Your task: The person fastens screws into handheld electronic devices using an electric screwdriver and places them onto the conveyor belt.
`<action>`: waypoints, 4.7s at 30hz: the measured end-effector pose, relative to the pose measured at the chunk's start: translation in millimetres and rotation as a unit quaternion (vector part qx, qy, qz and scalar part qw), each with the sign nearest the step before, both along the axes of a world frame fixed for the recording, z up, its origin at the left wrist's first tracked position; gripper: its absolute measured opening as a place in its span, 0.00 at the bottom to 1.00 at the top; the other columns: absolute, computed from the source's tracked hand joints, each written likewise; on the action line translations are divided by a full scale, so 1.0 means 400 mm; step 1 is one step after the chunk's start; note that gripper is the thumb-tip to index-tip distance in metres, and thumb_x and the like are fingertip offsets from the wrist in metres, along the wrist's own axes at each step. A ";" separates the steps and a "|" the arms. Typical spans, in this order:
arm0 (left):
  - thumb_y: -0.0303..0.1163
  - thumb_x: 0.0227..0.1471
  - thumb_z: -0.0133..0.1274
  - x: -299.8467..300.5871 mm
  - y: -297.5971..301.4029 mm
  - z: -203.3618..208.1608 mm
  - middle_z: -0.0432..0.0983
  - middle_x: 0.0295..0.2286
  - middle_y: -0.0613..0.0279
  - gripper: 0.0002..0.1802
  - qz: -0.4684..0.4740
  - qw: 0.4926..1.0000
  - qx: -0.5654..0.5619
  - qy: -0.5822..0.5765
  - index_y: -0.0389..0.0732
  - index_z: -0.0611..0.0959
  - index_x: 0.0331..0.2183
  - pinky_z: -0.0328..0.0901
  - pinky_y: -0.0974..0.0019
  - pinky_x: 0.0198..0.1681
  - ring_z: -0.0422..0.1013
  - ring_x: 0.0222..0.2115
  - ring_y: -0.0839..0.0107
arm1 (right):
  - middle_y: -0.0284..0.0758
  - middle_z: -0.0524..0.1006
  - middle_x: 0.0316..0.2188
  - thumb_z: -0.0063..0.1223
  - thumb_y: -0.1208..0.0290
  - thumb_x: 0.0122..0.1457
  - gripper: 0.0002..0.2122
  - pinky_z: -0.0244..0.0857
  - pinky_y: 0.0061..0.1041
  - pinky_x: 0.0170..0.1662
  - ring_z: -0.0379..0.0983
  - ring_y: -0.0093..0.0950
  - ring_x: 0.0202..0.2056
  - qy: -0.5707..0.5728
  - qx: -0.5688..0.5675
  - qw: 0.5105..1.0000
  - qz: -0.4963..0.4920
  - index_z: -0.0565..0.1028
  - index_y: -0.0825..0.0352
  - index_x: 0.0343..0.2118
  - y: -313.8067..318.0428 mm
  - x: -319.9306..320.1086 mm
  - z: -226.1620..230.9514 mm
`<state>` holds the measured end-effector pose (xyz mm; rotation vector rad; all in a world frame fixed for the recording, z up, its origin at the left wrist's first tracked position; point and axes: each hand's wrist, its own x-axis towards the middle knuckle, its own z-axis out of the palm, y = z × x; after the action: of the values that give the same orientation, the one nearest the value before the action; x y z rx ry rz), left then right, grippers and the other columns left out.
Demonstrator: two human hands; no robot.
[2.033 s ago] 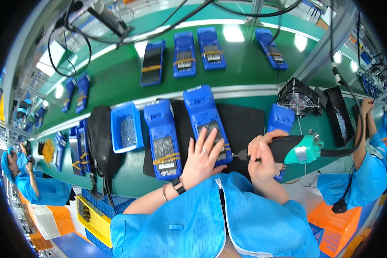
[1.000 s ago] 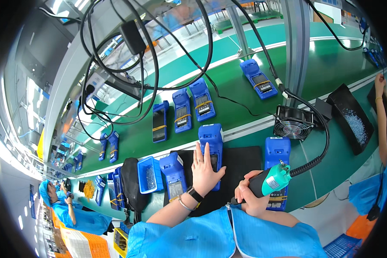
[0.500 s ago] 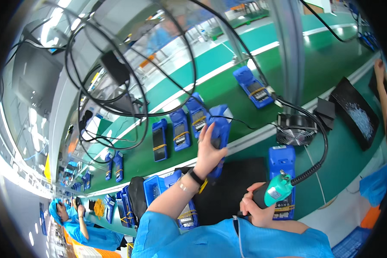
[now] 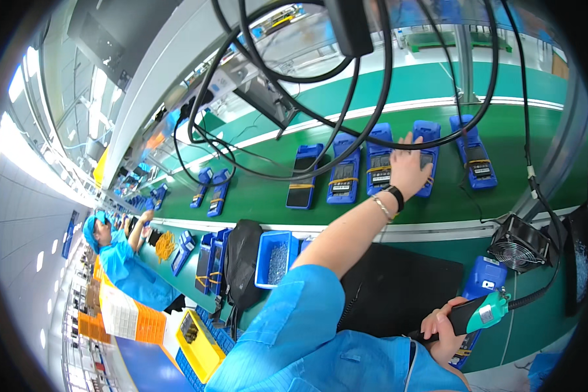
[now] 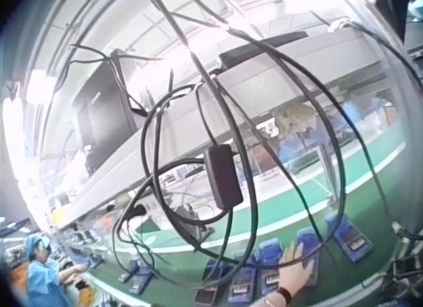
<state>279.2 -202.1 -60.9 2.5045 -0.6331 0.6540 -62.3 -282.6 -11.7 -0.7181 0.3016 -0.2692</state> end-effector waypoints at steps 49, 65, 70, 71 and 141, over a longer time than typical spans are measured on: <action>0.17 0.54 0.43 -0.789 0.263 0.040 0.62 0.56 0.52 0.33 -0.096 0.614 -0.605 0.498 0.35 0.56 0.61 0.58 0.61 0.59 0.62 0.56 0.62 | 0.35 0.72 0.21 0.42 0.85 0.58 0.18 0.63 0.21 0.27 0.67 0.21 0.21 -0.180 -0.327 0.927 -0.027 0.53 0.64 0.48 -0.040 -0.061 0.027; 0.25 0.36 0.65 -0.885 0.303 0.016 0.62 0.57 0.52 0.32 -0.109 0.968 -0.022 0.224 0.40 0.78 0.48 0.56 0.48 0.59 0.56 0.60 0.49 | 0.31 0.68 0.20 0.43 0.82 0.59 0.16 0.64 0.25 0.27 0.65 0.22 0.20 -0.136 -0.475 0.866 0.081 0.56 0.65 0.48 0.010 0.008 0.035; 0.25 0.35 0.65 -0.883 0.302 0.011 0.61 0.58 0.53 0.33 -0.108 0.969 -0.022 0.220 0.42 0.78 0.49 0.56 0.48 0.59 0.55 0.60 0.49 | 0.31 0.67 0.20 0.41 0.82 0.59 0.16 0.63 0.25 0.27 0.64 0.22 0.20 -0.156 -0.484 0.860 0.046 0.56 0.66 0.49 0.010 0.021 0.024; 0.26 0.35 0.66 -0.882 0.302 0.011 0.60 0.59 0.53 0.35 -0.111 0.967 -0.026 0.226 0.43 0.77 0.50 0.55 0.46 0.59 0.54 0.61 0.49 | 0.31 0.67 0.20 0.41 0.82 0.60 0.15 0.63 0.25 0.27 0.64 0.21 0.19 -0.176 -0.508 0.842 0.035 0.56 0.66 0.49 0.009 0.029 0.022; 0.39 0.29 0.68 -0.803 0.238 0.021 0.62 0.57 0.64 0.47 -0.081 0.980 0.092 0.156 0.44 0.71 0.56 0.52 0.49 0.57 0.60 0.55 0.62 | 0.29 0.66 0.20 0.43 0.81 0.59 0.15 0.61 0.24 0.26 0.63 0.19 0.19 -0.168 -0.469 0.865 0.059 0.58 0.62 0.48 -0.021 -0.014 0.031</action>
<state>-42.0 -106.7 -52.3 2.6118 -0.7960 0.1417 -67.9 -291.1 0.6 -1.6251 -0.2475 -0.4210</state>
